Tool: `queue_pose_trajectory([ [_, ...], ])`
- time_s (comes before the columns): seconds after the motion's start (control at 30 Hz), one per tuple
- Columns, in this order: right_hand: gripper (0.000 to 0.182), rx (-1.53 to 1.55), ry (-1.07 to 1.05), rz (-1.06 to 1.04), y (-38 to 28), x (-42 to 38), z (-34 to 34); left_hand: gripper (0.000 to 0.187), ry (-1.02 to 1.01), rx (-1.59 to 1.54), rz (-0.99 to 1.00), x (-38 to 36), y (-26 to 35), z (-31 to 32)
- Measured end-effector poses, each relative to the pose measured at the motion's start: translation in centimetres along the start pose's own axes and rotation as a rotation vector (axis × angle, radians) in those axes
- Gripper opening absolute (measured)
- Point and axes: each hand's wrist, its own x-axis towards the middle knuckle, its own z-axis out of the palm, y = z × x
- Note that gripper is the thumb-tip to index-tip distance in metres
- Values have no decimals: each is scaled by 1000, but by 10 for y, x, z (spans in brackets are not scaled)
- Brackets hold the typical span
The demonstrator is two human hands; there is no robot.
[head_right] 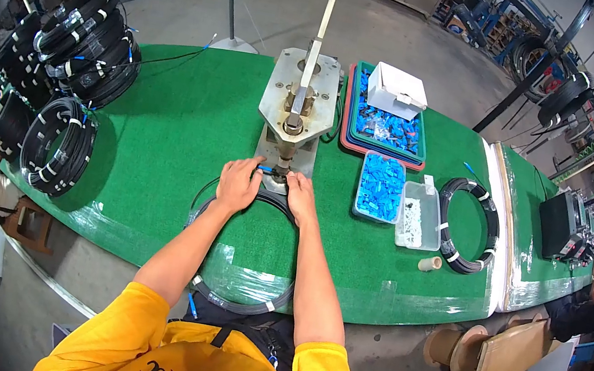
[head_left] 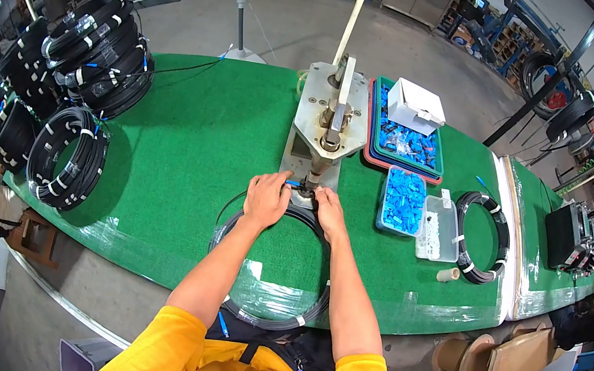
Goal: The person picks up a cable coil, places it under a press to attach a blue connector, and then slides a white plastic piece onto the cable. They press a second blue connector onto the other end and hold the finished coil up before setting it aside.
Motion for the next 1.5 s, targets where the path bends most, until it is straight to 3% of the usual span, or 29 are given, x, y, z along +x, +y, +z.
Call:
queue_pose_trajectory([
  [0.13, 36, -48, 17, -11, 1, 1, 2, 30, -180, -44, -238, 7, 1, -1],
  [0.23, 37, -20, 56, -19, 2, 0, 4, 38, -221, 12, -264, 11, 0, 2],
  [0.67, 38, 13, 36, 3, 0, -1, 2, 44, -195, 37, -250, 10, 4, 1],
  [1.17, 32, 13, -33, -7, 8, 2, -3, 35, -188, 34, -176, 4, -1, 3],
  [1.5, 39, -20, -5, -23, -2, -4, -2, 35, -187, 44, -272, 9, 3, 3],
])
